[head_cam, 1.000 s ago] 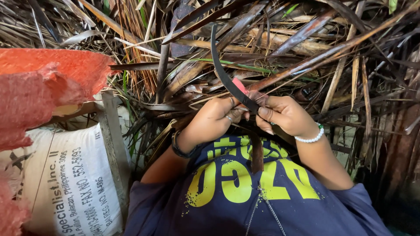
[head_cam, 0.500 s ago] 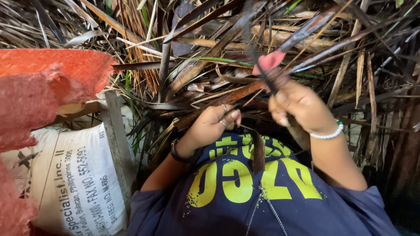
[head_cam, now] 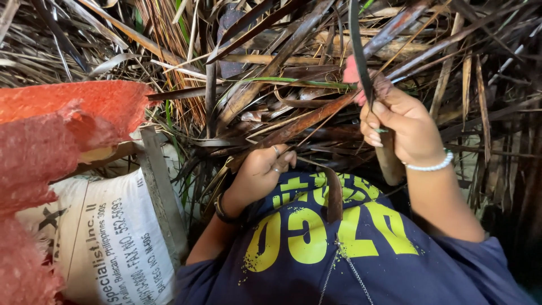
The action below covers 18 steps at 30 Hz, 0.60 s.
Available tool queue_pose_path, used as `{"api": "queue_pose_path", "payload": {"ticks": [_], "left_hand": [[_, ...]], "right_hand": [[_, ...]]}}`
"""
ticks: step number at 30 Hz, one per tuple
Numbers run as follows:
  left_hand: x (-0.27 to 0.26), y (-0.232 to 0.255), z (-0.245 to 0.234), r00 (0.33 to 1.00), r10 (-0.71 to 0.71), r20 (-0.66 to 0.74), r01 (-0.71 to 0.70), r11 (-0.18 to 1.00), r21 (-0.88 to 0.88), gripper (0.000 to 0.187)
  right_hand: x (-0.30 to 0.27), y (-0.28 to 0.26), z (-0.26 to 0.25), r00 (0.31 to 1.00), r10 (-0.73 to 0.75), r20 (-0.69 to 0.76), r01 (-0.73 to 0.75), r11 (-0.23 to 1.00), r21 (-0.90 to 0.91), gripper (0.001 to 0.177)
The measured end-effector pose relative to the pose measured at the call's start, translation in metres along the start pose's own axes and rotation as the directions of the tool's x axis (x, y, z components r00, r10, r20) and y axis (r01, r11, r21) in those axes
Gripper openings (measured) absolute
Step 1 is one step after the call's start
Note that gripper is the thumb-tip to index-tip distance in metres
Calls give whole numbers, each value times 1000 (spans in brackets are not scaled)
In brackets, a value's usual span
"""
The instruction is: The person uses a curved blade to strip long, thin fibers or pieces from dried palm-like leaves over a pile of similar organic material.
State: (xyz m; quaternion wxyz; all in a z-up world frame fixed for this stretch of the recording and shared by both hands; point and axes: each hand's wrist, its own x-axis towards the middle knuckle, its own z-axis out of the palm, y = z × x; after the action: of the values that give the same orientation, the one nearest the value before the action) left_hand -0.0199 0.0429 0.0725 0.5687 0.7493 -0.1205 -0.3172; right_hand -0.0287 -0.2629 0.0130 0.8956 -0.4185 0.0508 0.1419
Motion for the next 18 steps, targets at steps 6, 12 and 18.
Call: {"api": "queue_pose_path", "payload": {"ticks": [6,12,18], "left_hand": [[-1,-10,6,999,-39,34,43,991,-123,30],[2,-21,12,977,-142,159,191,916,-354,36],[-2,-32,7,982,-143,127,171,954,-247,32]], "right_hand": [[-7,-4,63,904,173,390,-92,972,-218,44],[-28,32,27,984,172,47,-175,981,86,35],[-14,15,10,997,74,34,-79,986,147,45]]}}
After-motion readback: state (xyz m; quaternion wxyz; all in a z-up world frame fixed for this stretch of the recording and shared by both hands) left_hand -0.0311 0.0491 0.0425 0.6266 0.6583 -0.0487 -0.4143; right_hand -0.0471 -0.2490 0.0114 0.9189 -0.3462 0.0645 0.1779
